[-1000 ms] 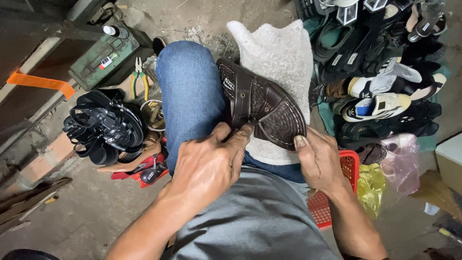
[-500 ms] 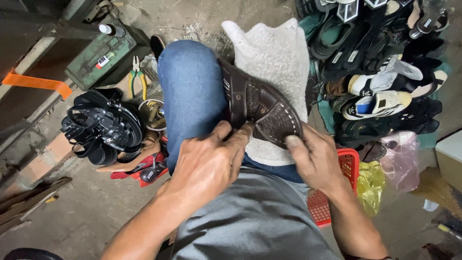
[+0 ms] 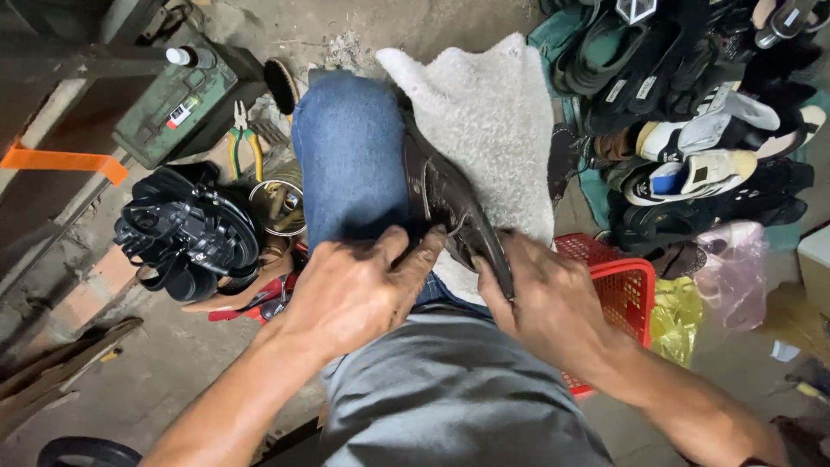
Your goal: Hand-stitching the sole of a brown leather sandal to repair it.
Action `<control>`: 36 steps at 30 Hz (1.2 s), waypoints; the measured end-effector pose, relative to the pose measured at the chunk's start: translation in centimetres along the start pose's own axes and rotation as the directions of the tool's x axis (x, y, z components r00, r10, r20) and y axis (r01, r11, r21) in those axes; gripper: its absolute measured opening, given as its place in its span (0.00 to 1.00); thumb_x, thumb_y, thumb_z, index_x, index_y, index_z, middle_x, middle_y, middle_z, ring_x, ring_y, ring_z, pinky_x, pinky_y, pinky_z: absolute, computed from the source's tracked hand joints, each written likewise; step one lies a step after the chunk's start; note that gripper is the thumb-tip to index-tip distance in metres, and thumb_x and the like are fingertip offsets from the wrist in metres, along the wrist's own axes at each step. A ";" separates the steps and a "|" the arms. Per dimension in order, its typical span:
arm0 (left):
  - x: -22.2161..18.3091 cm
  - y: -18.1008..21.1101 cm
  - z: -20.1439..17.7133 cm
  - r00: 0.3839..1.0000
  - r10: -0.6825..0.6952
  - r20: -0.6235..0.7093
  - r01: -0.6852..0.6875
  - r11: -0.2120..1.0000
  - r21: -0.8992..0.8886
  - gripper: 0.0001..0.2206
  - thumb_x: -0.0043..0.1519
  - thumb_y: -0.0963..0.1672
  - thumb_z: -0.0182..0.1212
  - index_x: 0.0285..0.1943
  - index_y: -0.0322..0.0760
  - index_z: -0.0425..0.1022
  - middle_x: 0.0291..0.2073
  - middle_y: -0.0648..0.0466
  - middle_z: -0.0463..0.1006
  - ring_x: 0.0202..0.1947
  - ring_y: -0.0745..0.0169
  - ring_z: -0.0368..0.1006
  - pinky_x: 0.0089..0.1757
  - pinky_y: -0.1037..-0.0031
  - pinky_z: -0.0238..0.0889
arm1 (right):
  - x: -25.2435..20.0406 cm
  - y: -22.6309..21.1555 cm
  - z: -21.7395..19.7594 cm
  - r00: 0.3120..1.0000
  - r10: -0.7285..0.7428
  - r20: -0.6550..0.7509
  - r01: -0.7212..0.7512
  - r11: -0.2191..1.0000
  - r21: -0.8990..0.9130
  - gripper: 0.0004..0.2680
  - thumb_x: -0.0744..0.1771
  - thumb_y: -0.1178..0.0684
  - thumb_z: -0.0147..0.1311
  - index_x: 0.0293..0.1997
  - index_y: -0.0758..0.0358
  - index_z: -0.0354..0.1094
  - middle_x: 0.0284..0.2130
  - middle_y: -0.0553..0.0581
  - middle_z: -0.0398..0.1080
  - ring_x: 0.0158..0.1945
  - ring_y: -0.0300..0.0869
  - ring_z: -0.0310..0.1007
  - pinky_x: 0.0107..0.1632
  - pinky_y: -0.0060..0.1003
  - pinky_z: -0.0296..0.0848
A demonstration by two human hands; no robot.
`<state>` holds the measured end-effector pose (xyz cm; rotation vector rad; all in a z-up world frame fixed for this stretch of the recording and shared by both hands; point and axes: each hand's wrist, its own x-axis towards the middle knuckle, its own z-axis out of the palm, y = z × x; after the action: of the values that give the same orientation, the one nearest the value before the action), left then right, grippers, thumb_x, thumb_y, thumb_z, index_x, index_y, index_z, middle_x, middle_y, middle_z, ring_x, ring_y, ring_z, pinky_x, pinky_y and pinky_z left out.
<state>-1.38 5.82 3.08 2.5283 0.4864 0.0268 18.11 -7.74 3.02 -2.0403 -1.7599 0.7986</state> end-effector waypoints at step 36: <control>0.1 0.2 -0.6 0.955 -0.271 0.116 0.289 0.938 -0.190 0.02 0.61 0.40 0.54 0.38 0.33 0.70 0.33 0.45 0.76 0.27 0.42 0.72 0.31 0.59 0.64 | 0.5 3.9 -3.2 0.970 0.243 -0.029 -0.207 0.878 0.431 0.02 0.66 0.54 0.56 0.34 0.53 0.73 0.50 0.49 0.74 0.23 0.32 0.61 0.20 0.27 0.59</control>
<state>-1.32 6.00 3.74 2.2271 0.7640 -0.1346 23.13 -7.60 3.15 -1.9587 -1.1820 1.0452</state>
